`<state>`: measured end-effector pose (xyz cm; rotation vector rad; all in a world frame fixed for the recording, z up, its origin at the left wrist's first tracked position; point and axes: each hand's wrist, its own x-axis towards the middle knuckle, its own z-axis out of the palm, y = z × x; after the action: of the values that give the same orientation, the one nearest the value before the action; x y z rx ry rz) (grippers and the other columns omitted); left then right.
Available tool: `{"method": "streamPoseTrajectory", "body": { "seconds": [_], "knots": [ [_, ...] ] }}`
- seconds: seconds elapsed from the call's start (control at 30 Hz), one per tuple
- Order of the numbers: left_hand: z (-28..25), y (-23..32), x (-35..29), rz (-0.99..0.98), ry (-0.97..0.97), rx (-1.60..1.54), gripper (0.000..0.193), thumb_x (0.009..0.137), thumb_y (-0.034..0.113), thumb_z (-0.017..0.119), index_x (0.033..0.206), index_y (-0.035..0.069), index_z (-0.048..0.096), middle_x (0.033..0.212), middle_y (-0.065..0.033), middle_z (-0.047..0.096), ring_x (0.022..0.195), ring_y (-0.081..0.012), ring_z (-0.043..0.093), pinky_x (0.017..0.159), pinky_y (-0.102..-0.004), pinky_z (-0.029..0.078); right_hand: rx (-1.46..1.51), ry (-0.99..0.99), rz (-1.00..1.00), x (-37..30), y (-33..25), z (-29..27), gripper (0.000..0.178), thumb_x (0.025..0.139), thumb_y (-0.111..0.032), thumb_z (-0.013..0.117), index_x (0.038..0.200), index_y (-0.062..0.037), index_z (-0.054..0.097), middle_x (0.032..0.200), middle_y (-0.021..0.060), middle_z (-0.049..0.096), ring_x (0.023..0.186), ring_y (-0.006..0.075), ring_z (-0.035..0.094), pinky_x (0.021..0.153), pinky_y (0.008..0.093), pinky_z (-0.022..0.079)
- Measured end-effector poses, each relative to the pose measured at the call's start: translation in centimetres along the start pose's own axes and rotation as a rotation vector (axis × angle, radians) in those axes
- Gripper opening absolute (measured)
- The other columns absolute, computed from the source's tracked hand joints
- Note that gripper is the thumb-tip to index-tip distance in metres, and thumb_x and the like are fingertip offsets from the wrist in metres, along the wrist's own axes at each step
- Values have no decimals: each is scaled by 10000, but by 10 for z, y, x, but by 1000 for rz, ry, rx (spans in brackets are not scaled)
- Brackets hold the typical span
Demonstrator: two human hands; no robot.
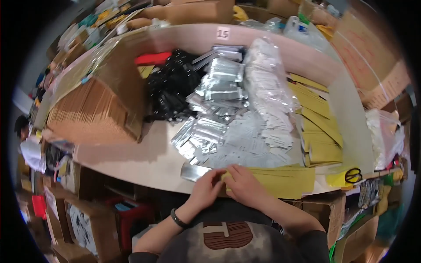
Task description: Packaging small silver and black packets into yellow envelopes at a warehouse workstation.
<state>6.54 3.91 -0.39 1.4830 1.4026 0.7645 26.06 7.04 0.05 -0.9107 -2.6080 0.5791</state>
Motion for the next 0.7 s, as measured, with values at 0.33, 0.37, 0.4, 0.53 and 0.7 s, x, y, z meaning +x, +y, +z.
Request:
{"method": "streamPoseTrajectory", "body": {
  "seconds": [0.33,0.37,0.4,0.53,0.7],
  "knots": [
    [-39,-12,-2,420,3,917,479,652,287,834,1002,77,582,897,-110,606,832,-319,608,740,-422,497,-78,83,-262,15,1,-21,216,775,-219,680,751,-61,535,850,118,559,825,315,602,674,437,473],
    [-39,-12,2,420,92,917,427,645,256,825,935,79,566,835,-106,600,779,-327,607,688,-424,493,-86,102,-197,8,16,-38,254,800,-263,680,735,-62,539,826,106,546,795,303,596,657,432,472],
    [-40,-9,6,413,176,915,381,639,226,816,868,80,550,773,-102,595,726,-335,607,636,-426,489,-88,120,-130,-1,34,-69,300,825,-307,681,719,-62,543,802,94,533,764,290,589,641,427,471],
    [-52,-31,-10,75,202,581,479,596,277,852,922,52,583,815,-119,619,767,-339,625,671,-416,505,188,157,516,-55,111,-174,225,841,-263,723,904,-59,651,1026,77,623,939,255,639,771,363,526],
    [-42,-58,-21,130,233,639,581,565,332,879,991,53,599,803,-126,610,751,-340,616,664,-406,498,-574,-257,732,-150,207,-189,990,724,-262,842,1497,-115,240,1323,245,480,1123,431,565,957,437,487]
  ]
}}
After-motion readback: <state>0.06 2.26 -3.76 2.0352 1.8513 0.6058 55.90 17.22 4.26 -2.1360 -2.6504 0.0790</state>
